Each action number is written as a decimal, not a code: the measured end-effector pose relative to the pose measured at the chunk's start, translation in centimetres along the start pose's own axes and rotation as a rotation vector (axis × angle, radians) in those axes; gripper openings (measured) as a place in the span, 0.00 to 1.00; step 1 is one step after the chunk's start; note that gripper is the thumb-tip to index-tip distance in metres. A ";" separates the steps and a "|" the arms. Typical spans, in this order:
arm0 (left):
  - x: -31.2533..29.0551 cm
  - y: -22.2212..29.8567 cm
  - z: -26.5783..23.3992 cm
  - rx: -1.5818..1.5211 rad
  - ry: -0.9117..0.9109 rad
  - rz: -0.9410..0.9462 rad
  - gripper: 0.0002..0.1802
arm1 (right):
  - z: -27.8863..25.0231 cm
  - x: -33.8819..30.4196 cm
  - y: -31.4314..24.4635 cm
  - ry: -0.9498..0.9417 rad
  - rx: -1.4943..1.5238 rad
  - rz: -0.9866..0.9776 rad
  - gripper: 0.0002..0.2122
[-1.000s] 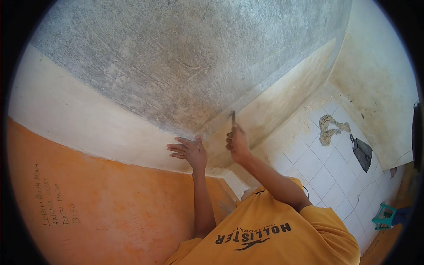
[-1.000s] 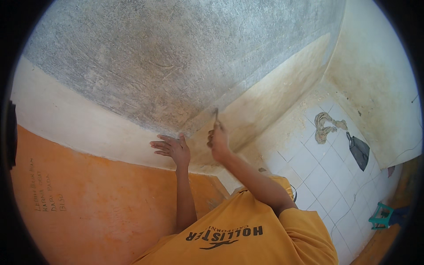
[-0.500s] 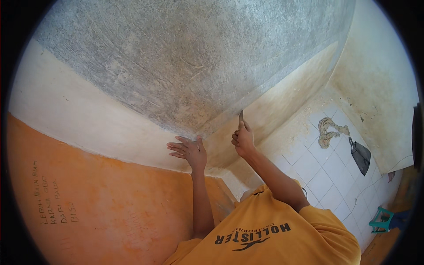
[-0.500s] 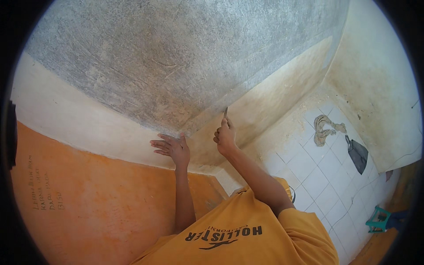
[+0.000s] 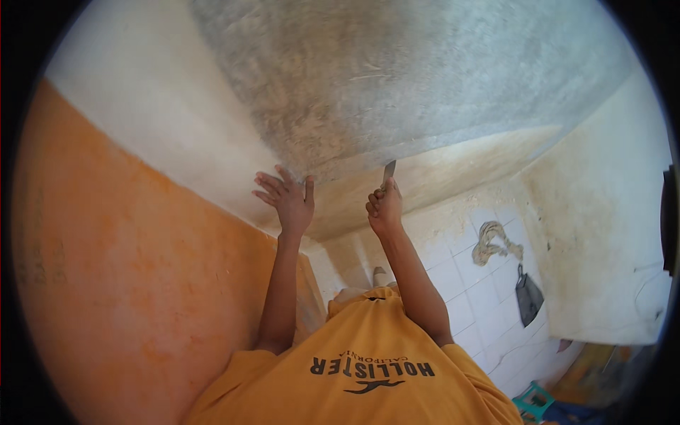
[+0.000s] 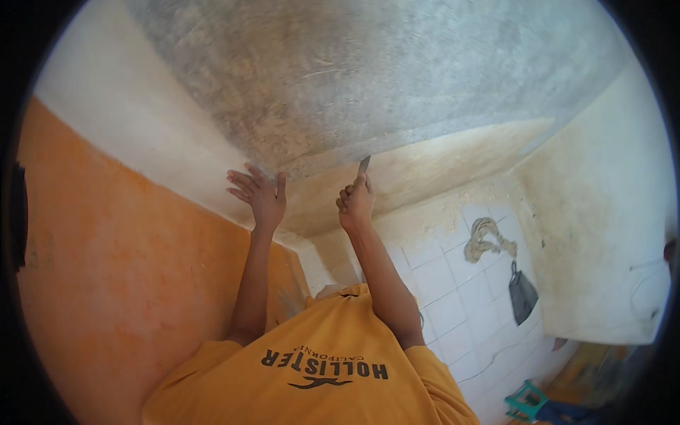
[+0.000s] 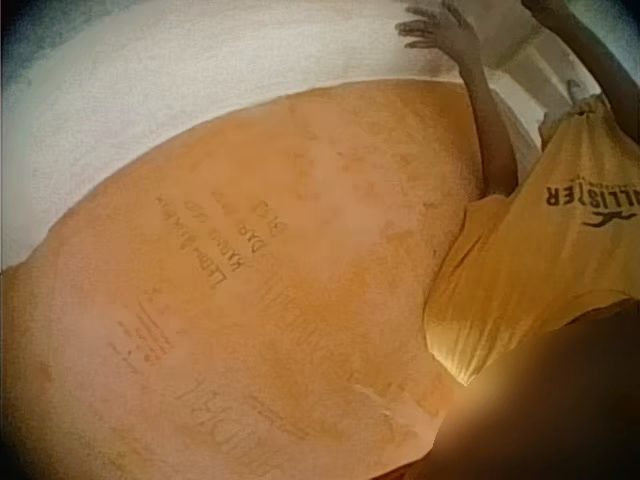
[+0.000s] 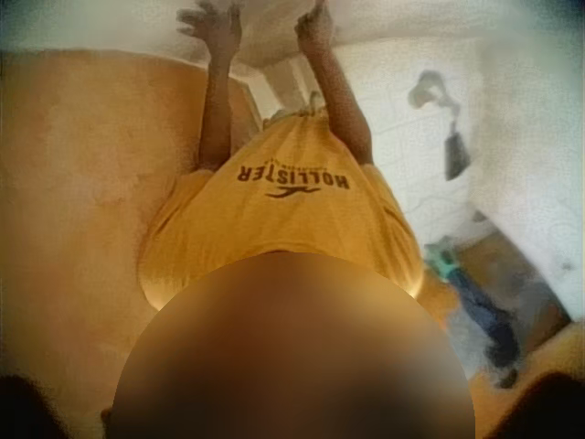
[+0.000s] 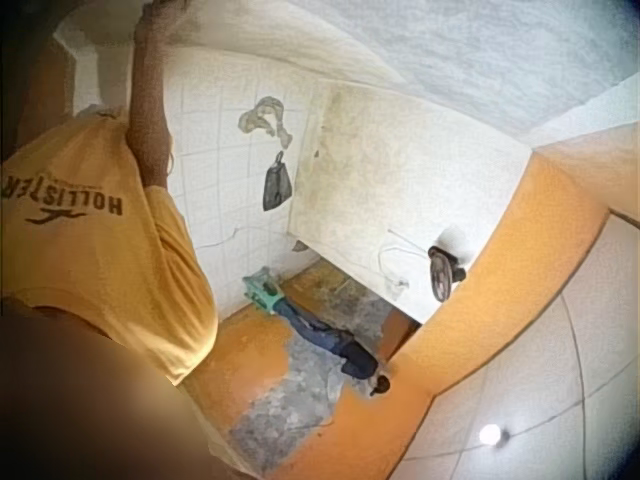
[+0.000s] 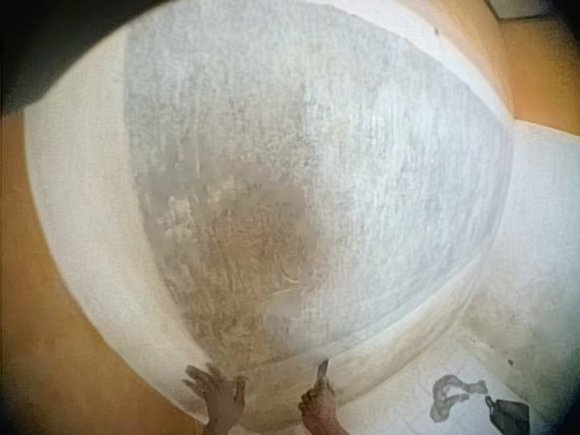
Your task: The person scrapes paint or plaster from a wall using a putty knife.
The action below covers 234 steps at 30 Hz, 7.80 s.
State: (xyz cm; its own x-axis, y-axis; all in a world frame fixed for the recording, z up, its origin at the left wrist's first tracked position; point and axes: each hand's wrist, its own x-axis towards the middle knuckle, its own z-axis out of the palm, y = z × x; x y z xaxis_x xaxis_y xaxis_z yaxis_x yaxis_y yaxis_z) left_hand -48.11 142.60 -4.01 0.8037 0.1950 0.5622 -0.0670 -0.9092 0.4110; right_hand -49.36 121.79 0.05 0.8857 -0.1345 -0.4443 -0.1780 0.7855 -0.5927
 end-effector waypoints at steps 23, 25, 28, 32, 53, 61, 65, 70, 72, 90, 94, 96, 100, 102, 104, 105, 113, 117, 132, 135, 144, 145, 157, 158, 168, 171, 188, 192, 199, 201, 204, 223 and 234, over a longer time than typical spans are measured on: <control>-0.5 -0.1 0.3 0.136 -0.042 0.026 0.47 | -0.3 1.6 -0.3 -0.070 0.132 0.241 0.21; -0.5 0.0 0.4 0.102 -0.014 0.022 0.44 | -0.4 1.9 -1.3 -0.073 0.140 0.277 0.22; -0.3 0.3 0.1 0.087 0.010 0.047 0.45 | 0.3 1.8 -0.9 0.030 0.138 0.177 0.21; -0.4 -0.1 0.1 0.112 -0.064 0.013 0.47 | 0.7 0.2 -1.1 -0.073 0.150 0.276 0.21; -0.4 0.3 0.2 0.080 -0.006 0.027 0.47 | 0.5 1.1 0.3 0.019 0.136 0.094 0.10; 0.1 0.1 -0.4 0.020 0.023 0.058 0.47 | -1.1 4.1 -0.2 0.074 0.259 0.096 0.10; -0.7 0.1 0.2 0.033 0.016 0.060 0.48 | 0.7 0.4 -0.7 -0.054 0.104 0.143 0.09; -0.7 -0.3 -0.2 0.069 0.031 0.038 0.48 | 2.9 -1.1 0.4 -0.036 0.128 0.127 0.10; -0.3 0.5 -0.6 0.036 0.001 0.038 0.48 | 0.8 1.2 -0.2 -0.082 0.118 0.107 0.11; -1.0 1.9 -0.3 0.018 0.016 0.029 0.47 | -7.5 5.1 -2.4 -0.049 -0.007 0.007 0.05; -0.8 -0.1 -0.1 0.058 -0.016 0.012 0.45 | -8.5 3.3 -6.6 -0.025 -0.590 -0.040 0.24; -1.0 -0.1 0.1 0.052 -0.015 -0.001 0.44 | -7.7 1.7 -9.7 -0.183 -1.208 -0.298 0.26; -0.9 -1.0 0.6 0.218 -0.045 0.031 0.48 | -3.3 -1.6 -12.8 -0.232 -1.484 -0.581 0.18; -1.1 -1.3 0.9 0.231 -0.028 0.029 0.48 | 1.2 -3.2 -14.4 -0.344 -1.864 -0.541 0.13; -0.9 -0.9 0.8 0.215 -0.029 0.055 0.48 | 2.3 -1.6 -15.4 -0.364 -1.962 -0.566 0.12; -0.7 -0.7 0.6 0.210 -0.027 0.054 0.48 | 2.6 -0.4 -15.9 -0.387 -2.052 -0.592 0.11; -1.7 -0.7 0.8 0.116 0.005 0.060 0.44 | 2.2 2.0 -15.1 -0.525 -2.000 -0.603 0.12; -1.2 -1.0 0.3 0.110 -0.012 0.029 0.44 | 2.7 1.3 -15.5 -0.516 -2.049 -0.616 0.11; -1.1 -1.1 0.5 0.130 0.014 0.044 0.45 | 4.1 -1.2 -16.3 -0.351 -2.029 -0.605 0.10; -1.2 0.2 0.9 0.119 0.010 0.051 0.45 | 0.9 2.3 -13.6 -0.335 -2.155 -0.552 0.11; -0.9 0.2 0.5 0.122 -0.054 0.017 0.46 | 2.1 1.5 -12.0 -0.445 -2.135 -0.467 0.08; -0.7 0.2 0.7 0.168 -0.073 0.020 0.48 | 2.3 1.8 -12.8 -0.450 -2.139 -0.452 0.08; -0.9 -0.7 0.9 0.207 -0.063 0.036 0.51 | 5.2 -0.8 -14.6 -0.236 -2.105 -0.516 0.09; -0.7 0.1 1.1 0.203 -0.047 0.059 0.51 | 3.5 1.0 -13.5 -0.260 -2.184 -0.521 0.09; -0.3 1.4 1.1 0.145 -0.056 0.069 0.51 | 0.3 4.2 -11.6 -0.363 -2.235 -0.501 0.10; -0.4 0.1 0.7 0.223 -0.087 0.030 0.51 | 2.5 0.7 -11.1 -0.360 -2.100 -0.561 0.09; -0.7 -0.5 1.1 0.209 -0.050 0.042 0.52 | 5.0 -0.7 -15.1 -0.333 -2.099 -0.467 0.12; -0.8 0.3 1.0 0.205 -0.037 0.071 0.51 | 3.0 1.1 -12.7 -0.362 -2.289 -0.389 0.11; -0.7 0.6 0.8 0.181 -0.057 0.055 0.52 | 3.0 1.3 -13.8 -0.291 -2.217 -0.486 0.11; -0.3 0.9 0.8 0.160 -0.045 0.063 0.52 | 2.0 1.1 -12.6 -0.330 -2.301 -0.486 0.10; -0.9 -0.2 0.5 0.102 -0.018 0.023 0.49 | 3.3 -1.0 -14.1 -0.266 -2.021 -0.571 0.11; -0.5 0.5 0.2 0.055 0.010 0.046 0.49 | 4.0 0.7 -14.4 -0.246 -2.064 -0.486 0.10; -0.4 1.7 0.3 0.051 -0.003 0.055 0.49 | 1.0 3.4 -11.1 -0.290 -2.242 -0.469 0.10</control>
State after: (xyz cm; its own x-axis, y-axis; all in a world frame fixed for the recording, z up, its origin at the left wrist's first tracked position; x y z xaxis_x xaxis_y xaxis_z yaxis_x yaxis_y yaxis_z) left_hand -48.38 140.87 -3.70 0.8014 0.1427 0.5808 -0.0815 -0.9360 0.3424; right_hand -43.93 113.22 5.73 0.9730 0.1759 -0.1497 0.1390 -0.9636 -0.2285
